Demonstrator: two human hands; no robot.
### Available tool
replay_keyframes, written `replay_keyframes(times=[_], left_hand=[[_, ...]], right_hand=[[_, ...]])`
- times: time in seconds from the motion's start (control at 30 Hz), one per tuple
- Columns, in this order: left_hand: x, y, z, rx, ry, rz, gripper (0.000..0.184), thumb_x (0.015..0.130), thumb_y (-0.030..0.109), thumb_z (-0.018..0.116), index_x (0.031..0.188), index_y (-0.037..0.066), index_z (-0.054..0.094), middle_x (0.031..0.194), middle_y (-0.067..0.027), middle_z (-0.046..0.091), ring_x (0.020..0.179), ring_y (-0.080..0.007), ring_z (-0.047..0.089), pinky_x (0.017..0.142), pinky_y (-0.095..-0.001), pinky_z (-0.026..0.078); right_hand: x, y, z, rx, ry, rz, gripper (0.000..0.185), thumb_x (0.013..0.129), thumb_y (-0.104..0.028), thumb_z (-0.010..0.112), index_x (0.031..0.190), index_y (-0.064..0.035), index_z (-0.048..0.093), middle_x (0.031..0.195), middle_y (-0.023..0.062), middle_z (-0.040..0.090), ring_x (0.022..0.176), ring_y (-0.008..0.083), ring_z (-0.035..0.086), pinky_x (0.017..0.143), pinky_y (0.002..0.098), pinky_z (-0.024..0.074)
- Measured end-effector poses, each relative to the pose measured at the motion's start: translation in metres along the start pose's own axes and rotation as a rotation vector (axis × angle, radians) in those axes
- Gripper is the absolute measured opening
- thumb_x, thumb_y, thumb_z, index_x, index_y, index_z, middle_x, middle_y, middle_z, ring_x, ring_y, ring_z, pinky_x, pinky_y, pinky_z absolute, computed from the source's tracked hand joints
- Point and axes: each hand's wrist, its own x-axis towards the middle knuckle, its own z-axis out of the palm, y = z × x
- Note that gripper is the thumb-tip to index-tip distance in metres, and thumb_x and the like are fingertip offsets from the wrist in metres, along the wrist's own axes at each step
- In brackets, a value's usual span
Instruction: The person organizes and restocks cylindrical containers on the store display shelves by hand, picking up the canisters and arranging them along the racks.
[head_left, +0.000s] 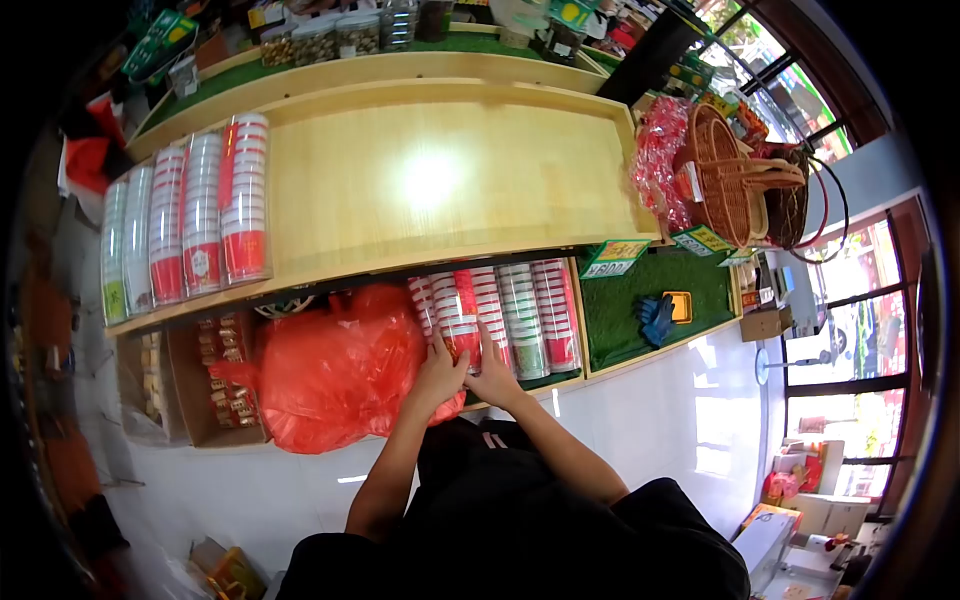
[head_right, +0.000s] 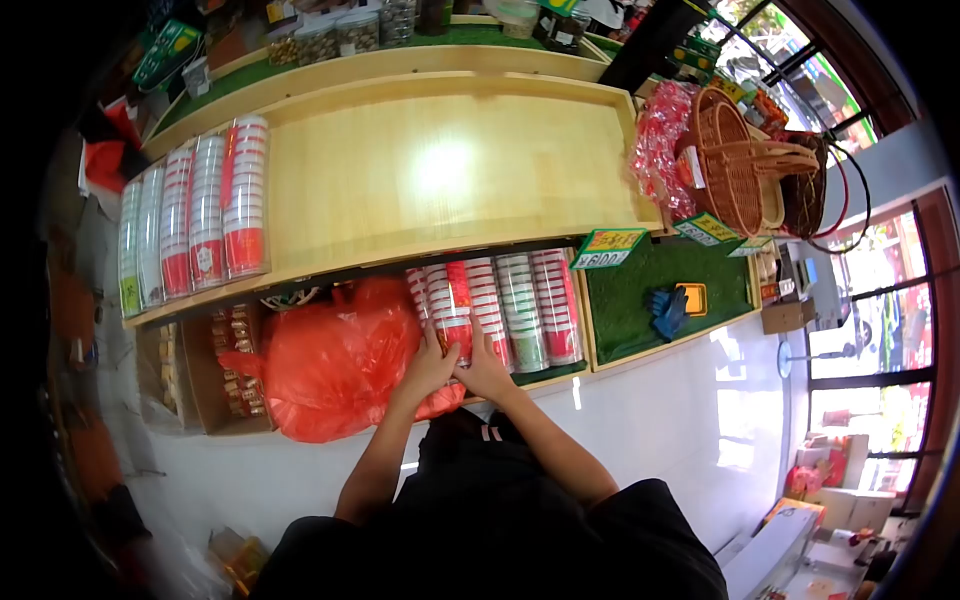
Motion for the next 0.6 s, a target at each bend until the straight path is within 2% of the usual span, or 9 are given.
replay_keyframes(times=[0.17, 0.23, 0.27, 0.4, 0.47, 0.5, 0.57, 0.6], left_hand=[[0.001, -0.021, 0.018, -0.003, 0.045, 0.083, 0.078, 0.091, 0.035, 0.054, 0.145, -0.005, 0.013, 0.134, -0.0349, 0.037, 0.122, -0.0470, 0.043, 0.099, -0.0445, 0.041], [0.003, -0.033, 0.026, 0.096, 0.062, 0.052, 0.086, 0.089, 0.046, 0.053, 0.146, -0.002, 0.011, 0.137, -0.0317, 0.036, 0.112, -0.0510, 0.050, 0.093, -0.0506, 0.044], [0.003, -0.036, 0.030, 0.116, 0.100, 0.032, 0.082, 0.090, 0.046, 0.052, 0.146, -0.001, 0.014, 0.134, -0.0288, 0.039, 0.112, -0.0487, 0.050, 0.093, -0.0497, 0.044], [-0.001, -0.037, 0.045, 0.049, 0.224, 0.067, 0.074, 0.092, 0.044, 0.049, 0.144, -0.001, 0.021, 0.130, -0.0269, 0.042, 0.115, -0.0452, 0.049, 0.096, -0.0475, 0.042], [-0.004, -0.038, 0.053, 0.057, 0.277, 0.073, 0.064, 0.094, 0.040, 0.049, 0.140, -0.002, 0.031, 0.128, -0.0255, 0.044, 0.116, -0.0422, 0.047, 0.098, -0.0447, 0.040], [-0.005, -0.042, 0.059, 0.072, 0.290, 0.076, 0.064, 0.094, 0.040, 0.049, 0.140, -0.002, 0.031, 0.128, -0.0255, 0.044, 0.116, -0.0422, 0.047, 0.098, -0.0447, 0.040], [-0.005, -0.053, 0.074, 0.008, 0.453, 0.141, 0.055, 0.096, 0.035, 0.048, 0.133, -0.004, 0.038, 0.125, -0.0257, 0.045, 0.113, -0.0406, 0.048, 0.097, -0.0442, 0.040], [-0.007, -0.055, 0.088, -0.001, 0.652, 0.117, 0.043, 0.097, 0.028, 0.048, 0.124, -0.004, 0.043, 0.116, -0.0217, 0.051, 0.103, -0.0326, 0.053, 0.090, -0.0399, 0.044]], right_hand=[[-0.008, 0.010, -0.010, 0.028, -0.051, 0.019, 0.104, 0.076, -0.039, 0.070, 0.151, -0.0145, 0.002, 0.137, 0.0309, 0.033, 0.112, 0.0463, 0.052, 0.093, 0.0455, 0.0470], [-0.014, 0.013, -0.011, 0.027, -0.015, -0.012, 0.100, 0.077, -0.039, 0.070, 0.151, -0.0139, 0.007, 0.135, 0.0281, 0.036, 0.111, 0.0446, 0.054, 0.092, 0.0451, 0.0474], [-0.018, 0.012, -0.012, 0.075, -0.022, 0.017, 0.098, 0.078, -0.039, 0.070, 0.150, -0.0130, 0.008, 0.135, 0.0274, 0.038, 0.115, 0.0430, 0.051, 0.095, 0.0437, 0.0456], [-0.024, 0.027, -0.004, 0.075, 0.070, -0.124, 0.093, 0.079, -0.035, 0.069, 0.149, -0.0117, 0.012, 0.135, 0.0294, 0.037, 0.121, 0.0431, 0.045, 0.098, 0.0455, 0.0423], [-0.032, 0.033, -0.009, -0.089, 0.140, -0.251, 0.083, 0.079, -0.029, 0.067, 0.146, -0.0095, 0.022, 0.135, 0.0310, 0.036, 0.123, 0.0448, 0.041, 0.100, 0.0483, 0.0394], [-0.038, 0.039, -0.014, -0.075, 0.144, -0.266, 0.083, 0.079, -0.029, 0.067, 0.146, -0.0095, 0.022, 0.135, 0.0310, 0.036, 0.123, 0.0448, 0.041, 0.100, 0.0483, 0.0394], [-0.050, 0.054, -0.027, -0.017, 0.027, -0.224, 0.080, 0.078, -0.023, 0.068, 0.145, -0.0080, 0.027, 0.136, 0.0302, 0.034, 0.122, 0.0482, 0.040, 0.103, 0.0489, 0.0367], [-0.060, 0.060, -0.033, 0.014, 0.076, -0.251, 0.068, 0.077, -0.019, 0.066, 0.138, -0.0072, 0.039, 0.135, 0.0291, 0.037, 0.121, 0.0456, 0.042, 0.102, 0.0463, 0.0380]])
